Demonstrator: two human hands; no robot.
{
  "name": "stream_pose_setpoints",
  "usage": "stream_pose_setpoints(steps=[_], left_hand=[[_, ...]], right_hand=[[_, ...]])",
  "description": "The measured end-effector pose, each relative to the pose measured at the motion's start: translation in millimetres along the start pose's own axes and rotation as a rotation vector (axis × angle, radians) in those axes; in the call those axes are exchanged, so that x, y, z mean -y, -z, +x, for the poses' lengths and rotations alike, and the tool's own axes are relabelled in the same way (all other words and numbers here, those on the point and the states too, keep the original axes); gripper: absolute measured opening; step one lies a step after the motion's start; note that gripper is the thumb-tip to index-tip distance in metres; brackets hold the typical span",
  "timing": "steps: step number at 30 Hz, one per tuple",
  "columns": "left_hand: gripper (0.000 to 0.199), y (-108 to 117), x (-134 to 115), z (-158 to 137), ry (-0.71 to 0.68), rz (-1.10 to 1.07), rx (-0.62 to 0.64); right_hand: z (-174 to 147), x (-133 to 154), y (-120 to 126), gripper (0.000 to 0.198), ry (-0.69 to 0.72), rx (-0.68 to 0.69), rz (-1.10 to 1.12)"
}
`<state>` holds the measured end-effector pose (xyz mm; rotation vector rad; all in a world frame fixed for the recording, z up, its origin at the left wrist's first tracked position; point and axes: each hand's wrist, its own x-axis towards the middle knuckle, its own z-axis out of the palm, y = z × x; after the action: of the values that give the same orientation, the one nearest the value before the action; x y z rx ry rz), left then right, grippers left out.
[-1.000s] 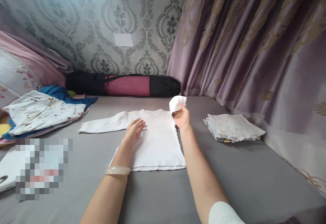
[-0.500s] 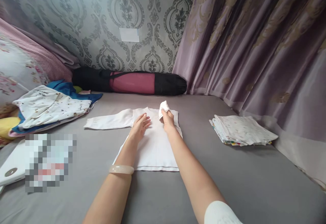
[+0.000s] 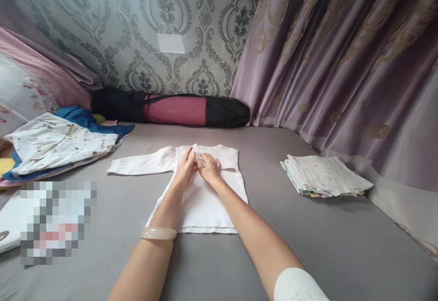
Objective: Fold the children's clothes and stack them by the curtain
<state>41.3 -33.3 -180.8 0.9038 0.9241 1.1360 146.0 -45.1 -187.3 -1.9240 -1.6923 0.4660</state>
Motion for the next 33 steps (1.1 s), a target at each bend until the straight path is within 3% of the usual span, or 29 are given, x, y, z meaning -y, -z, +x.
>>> stream_pose_setpoints(steps=[5,11,21,29,33], left_hand=[[0.06,3.2,2.6,2.3,0.026,-0.004,-0.007],[0.054,5.7,4.6,1.7,0.002,0.07,0.011],[0.044,9.8,9.7,7.1,0.015,0.041,-0.035],[0.037,8.9,8.7,7.0,0.048,0.032,-0.07],[0.041,9.0,7.7,5.7,0.034,0.061,-0.022]], right_hand=[[-8.3,2.7,3.5,0.052,0.097,0.182,-0.154],[-11.1,-0.2,10.4,0.063,0.125,0.275,-0.24],[-5.8,-30.7,31.2,0.077,-0.063,0.189,-0.344],[2.7,-68.6,54.2,0.068,-0.204,0.107,-0.424],[4.3,-76.5,56.5,0.067,-0.233,0.082,-0.422]])
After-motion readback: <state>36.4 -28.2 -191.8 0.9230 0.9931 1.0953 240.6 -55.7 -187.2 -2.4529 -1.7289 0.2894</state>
